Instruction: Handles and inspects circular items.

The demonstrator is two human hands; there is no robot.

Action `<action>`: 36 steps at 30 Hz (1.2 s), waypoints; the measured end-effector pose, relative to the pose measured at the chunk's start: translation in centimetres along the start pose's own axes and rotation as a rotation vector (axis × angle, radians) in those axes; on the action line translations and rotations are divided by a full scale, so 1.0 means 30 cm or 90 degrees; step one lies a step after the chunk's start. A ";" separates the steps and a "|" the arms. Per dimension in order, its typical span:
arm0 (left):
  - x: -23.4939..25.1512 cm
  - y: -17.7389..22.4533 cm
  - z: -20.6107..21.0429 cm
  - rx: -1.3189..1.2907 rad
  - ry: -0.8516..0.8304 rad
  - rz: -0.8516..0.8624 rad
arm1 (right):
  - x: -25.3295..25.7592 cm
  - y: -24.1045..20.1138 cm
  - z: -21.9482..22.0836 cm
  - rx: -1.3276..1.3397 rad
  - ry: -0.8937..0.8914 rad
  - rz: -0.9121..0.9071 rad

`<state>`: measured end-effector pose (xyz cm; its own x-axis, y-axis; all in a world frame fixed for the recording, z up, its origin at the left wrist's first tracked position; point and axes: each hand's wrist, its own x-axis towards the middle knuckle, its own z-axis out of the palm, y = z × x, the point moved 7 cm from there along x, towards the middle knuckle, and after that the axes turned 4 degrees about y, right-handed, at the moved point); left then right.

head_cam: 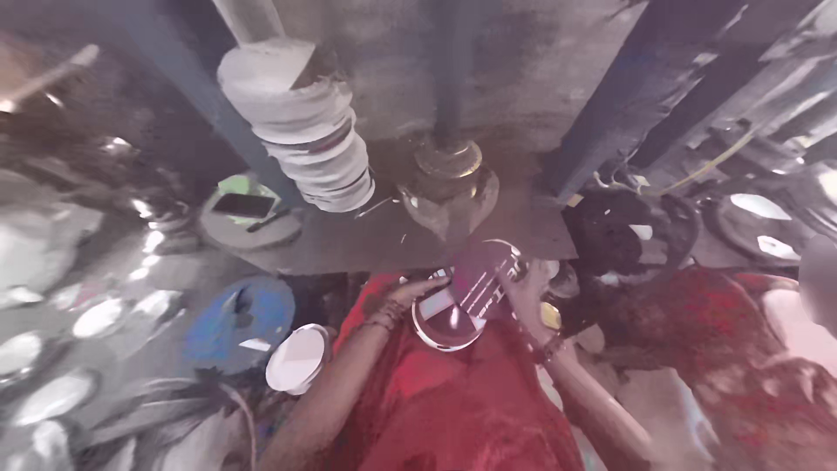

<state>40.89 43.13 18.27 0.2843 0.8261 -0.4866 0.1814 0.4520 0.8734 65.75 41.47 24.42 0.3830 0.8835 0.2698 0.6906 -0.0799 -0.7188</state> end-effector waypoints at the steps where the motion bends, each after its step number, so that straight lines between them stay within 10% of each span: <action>1: -0.002 0.007 0.001 0.011 0.000 0.003 | -0.038 0.019 0.009 0.069 0.031 -0.004; 8: -0.032 -0.010 -0.035 0.142 0.108 -0.066 | -0.166 0.023 0.081 0.505 -0.055 0.241; 13: -0.102 -0.007 -0.064 0.002 0.153 0.065 | -0.228 -0.001 0.104 0.389 -0.211 0.034; 18: -0.244 0.078 -0.024 0.388 0.040 0.288 | -0.343 -0.061 0.080 0.413 -0.256 -0.109; 24: -0.429 0.038 0.021 0.427 -0.008 0.333 | -0.386 -0.141 0.062 0.409 -0.495 -0.254; 29: -0.449 -0.034 -0.043 0.342 0.124 0.233 | -0.339 -0.209 0.097 0.347 -0.420 -0.320; 36: -0.429 0.347 -0.290 0.222 0.186 0.218 | -0.081 -0.496 0.183 0.402 -0.444 -0.120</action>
<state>30.92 40.13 33.80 0.1185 0.9872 -0.1072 0.4388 0.0448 0.8975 51.19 43.04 30.94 -0.2922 0.9487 0.1209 0.1674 0.1752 -0.9702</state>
